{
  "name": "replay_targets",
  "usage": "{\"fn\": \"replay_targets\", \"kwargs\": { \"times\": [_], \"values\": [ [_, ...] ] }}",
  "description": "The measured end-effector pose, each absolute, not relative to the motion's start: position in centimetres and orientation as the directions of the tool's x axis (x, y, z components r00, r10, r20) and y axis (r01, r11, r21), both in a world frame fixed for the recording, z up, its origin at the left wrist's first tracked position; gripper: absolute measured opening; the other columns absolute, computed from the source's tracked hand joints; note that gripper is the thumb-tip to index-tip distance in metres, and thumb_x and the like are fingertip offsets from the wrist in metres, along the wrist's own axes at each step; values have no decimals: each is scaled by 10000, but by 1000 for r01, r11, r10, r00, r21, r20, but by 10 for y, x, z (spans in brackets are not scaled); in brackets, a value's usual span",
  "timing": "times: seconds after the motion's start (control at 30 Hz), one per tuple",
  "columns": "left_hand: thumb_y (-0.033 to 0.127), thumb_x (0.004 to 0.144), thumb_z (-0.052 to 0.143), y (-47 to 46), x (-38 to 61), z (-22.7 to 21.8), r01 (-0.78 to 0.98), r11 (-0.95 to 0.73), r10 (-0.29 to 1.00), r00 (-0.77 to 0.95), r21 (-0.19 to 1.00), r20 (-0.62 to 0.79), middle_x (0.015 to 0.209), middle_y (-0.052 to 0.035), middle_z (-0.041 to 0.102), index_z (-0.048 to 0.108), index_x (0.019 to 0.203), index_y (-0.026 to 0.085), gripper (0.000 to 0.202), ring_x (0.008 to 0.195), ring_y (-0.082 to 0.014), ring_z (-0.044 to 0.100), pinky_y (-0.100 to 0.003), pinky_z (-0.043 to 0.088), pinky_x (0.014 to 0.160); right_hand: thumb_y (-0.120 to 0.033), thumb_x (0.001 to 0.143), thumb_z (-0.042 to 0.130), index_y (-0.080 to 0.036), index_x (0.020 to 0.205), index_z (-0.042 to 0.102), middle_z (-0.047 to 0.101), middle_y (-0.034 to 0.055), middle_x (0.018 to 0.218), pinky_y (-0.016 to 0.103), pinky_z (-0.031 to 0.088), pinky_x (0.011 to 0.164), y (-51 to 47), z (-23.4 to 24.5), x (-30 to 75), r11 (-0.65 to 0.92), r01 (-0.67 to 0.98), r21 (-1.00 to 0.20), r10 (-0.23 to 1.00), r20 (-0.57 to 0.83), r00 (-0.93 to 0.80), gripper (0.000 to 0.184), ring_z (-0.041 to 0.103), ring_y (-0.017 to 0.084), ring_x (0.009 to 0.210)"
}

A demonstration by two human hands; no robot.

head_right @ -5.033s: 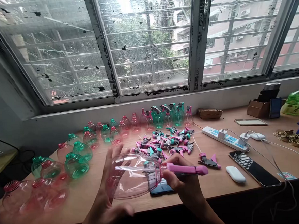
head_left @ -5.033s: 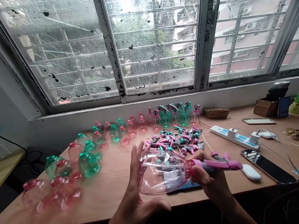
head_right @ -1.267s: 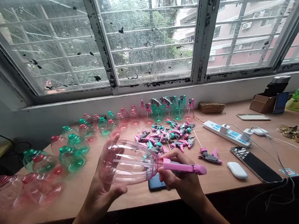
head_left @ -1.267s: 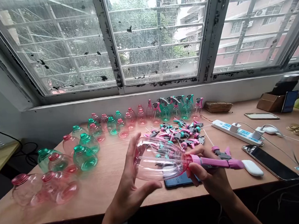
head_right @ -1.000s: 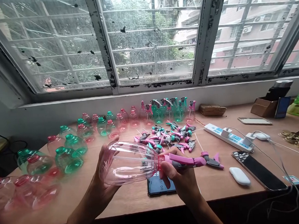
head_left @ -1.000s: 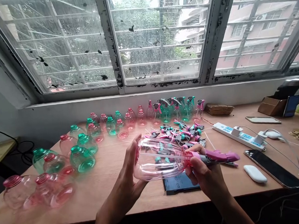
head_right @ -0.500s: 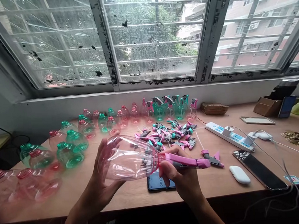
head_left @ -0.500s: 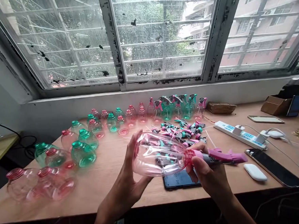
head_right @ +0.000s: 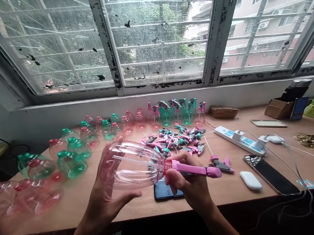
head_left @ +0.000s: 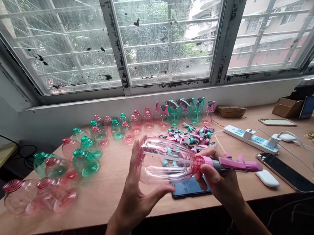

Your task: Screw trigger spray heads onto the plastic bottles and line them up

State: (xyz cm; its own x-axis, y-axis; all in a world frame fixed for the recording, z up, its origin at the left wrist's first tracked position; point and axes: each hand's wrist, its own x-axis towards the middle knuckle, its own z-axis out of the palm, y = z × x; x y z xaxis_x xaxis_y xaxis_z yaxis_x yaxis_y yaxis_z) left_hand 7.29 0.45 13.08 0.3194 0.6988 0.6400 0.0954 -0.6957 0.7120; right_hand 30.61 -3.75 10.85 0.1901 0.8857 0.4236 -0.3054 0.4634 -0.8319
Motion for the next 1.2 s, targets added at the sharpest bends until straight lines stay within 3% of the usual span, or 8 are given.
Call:
{"fn": "replay_targets", "kwargs": {
  "times": [0.13,0.3,0.57,0.73,0.83,0.93,1.03,1.2],
  "values": [
    [444,882,877,3,75,135,42,-628,744,324,777,585,1805,-102,355,322,1710,352,1001,1661,-390,328,-536,286,1370,-363,908,894,-229,988,746,779,-19,626,186,455,402,-40,111,310,481,-293,-827,877,448,174,215,579,108,414],
    [369,888,883,4,79,129,113,-650,750,257,751,610,1785,-62,404,298,1693,457,999,1609,-369,448,-542,422,1307,-364,885,923,-210,959,751,772,-31,625,156,469,425,-40,118,311,434,-377,-818,901,389,193,242,581,78,423],
    [458,889,866,5,74,130,179,-695,715,272,696,644,1799,-64,369,361,1686,404,945,1671,-396,309,-595,280,1370,-300,865,947,-246,969,776,786,-38,628,123,492,398,-35,115,311,468,-347,-813,884,432,179,208,605,73,420],
    [233,931,839,6,74,128,199,-772,634,295,603,715,1841,-26,264,260,1700,474,992,1683,-334,301,-554,294,1373,-332,922,897,-246,995,771,773,-42,611,118,468,408,-34,110,316,497,-410,-765,865,472,169,169,578,61,401],
    [373,861,911,5,76,124,158,-754,653,279,637,704,1831,-69,290,245,1717,419,1086,1674,-371,313,-579,259,1376,-292,929,891,-255,1013,769,787,-41,638,128,492,418,-35,110,319,507,-334,-795,860,492,135,153,607,70,412],
    [487,918,829,4,77,123,102,-716,691,246,690,680,1820,-57,326,367,1682,404,897,1677,-381,295,-581,263,1370,-250,906,910,-271,1031,774,804,-44,684,142,536,452,-36,108,323,531,-231,-816,847,516,124,186,650,82,451],
    [359,935,839,3,80,124,97,-736,671,238,670,702,1829,-12,307,400,1659,444,851,1690,-352,255,-526,291,1369,-302,941,876,-266,1050,772,789,-45,674,145,522,438,-35,105,325,549,-246,-799,836,525,161,154,639,84,441],
    [219,937,826,0,82,119,127,-743,664,268,657,698,1840,-40,267,186,1725,438,1039,1666,-300,323,-453,328,1337,-344,972,837,-256,1046,753,762,-46,639,149,462,410,-34,106,322,512,-315,-799,859,485,165,142,590,85,420]
  ]
}}
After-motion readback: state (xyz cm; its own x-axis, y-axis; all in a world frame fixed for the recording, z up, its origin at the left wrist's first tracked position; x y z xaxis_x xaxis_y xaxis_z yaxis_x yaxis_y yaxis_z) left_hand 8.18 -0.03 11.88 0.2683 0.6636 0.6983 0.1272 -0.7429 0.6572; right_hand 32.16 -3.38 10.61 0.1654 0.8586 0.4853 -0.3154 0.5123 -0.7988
